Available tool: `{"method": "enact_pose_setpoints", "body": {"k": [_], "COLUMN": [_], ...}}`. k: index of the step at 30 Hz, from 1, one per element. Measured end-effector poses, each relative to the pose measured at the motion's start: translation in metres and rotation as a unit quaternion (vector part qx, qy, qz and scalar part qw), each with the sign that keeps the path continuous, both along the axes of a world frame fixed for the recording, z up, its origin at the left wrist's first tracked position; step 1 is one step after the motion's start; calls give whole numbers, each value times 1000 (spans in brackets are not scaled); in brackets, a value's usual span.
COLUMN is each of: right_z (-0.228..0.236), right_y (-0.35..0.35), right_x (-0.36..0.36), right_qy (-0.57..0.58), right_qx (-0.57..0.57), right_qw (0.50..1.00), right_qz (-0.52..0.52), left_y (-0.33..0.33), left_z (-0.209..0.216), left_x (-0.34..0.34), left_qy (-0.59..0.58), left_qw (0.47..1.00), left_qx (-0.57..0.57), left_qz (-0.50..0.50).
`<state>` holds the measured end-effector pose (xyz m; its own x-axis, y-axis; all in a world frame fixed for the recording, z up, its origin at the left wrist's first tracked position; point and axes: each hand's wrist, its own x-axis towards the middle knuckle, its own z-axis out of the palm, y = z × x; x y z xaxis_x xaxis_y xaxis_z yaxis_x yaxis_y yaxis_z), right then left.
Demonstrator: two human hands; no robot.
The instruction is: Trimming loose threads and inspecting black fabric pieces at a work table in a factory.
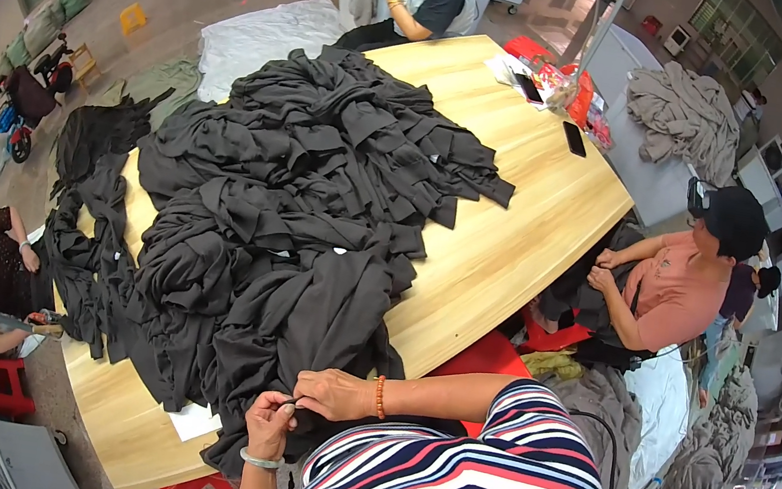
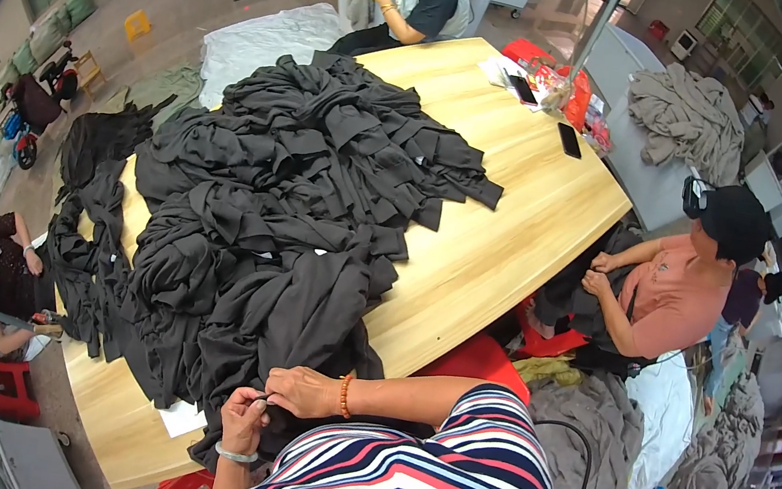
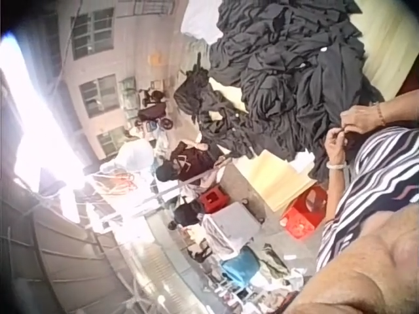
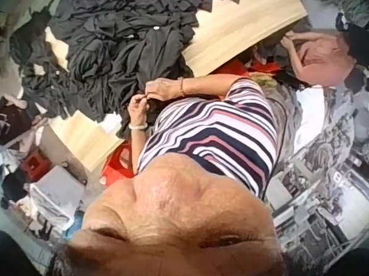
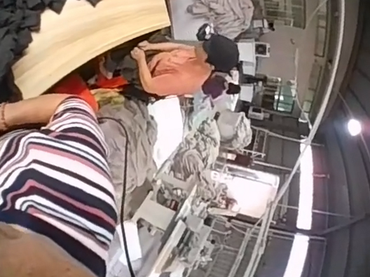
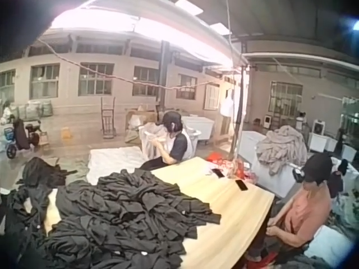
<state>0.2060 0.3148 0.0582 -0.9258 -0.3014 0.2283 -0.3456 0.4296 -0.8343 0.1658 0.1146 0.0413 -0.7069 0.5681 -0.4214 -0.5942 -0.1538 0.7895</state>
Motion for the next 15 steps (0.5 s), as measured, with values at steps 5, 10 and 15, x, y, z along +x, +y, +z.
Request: {"method": "enact_pose_setpoints", "body": {"k": [5,10,15], "right_z": [3,18,20], "right_y": [-11,-21,-24], "right_x": [-1,-6,-9], "right_qy": [-63,-57,-54], "right_qx": [-19,-7,-11], "right_qw": [995,990,989], "right_qz": [-74,-132,-138], "left_y": [9,21,24], "left_z": [6,10,10], "left_x": [6,16,18], "left_qy": [152,288,263], "left_qw": [984,933,934], "left_qx": [-71,-141,-137], "left_qz": [67,162,200]}}
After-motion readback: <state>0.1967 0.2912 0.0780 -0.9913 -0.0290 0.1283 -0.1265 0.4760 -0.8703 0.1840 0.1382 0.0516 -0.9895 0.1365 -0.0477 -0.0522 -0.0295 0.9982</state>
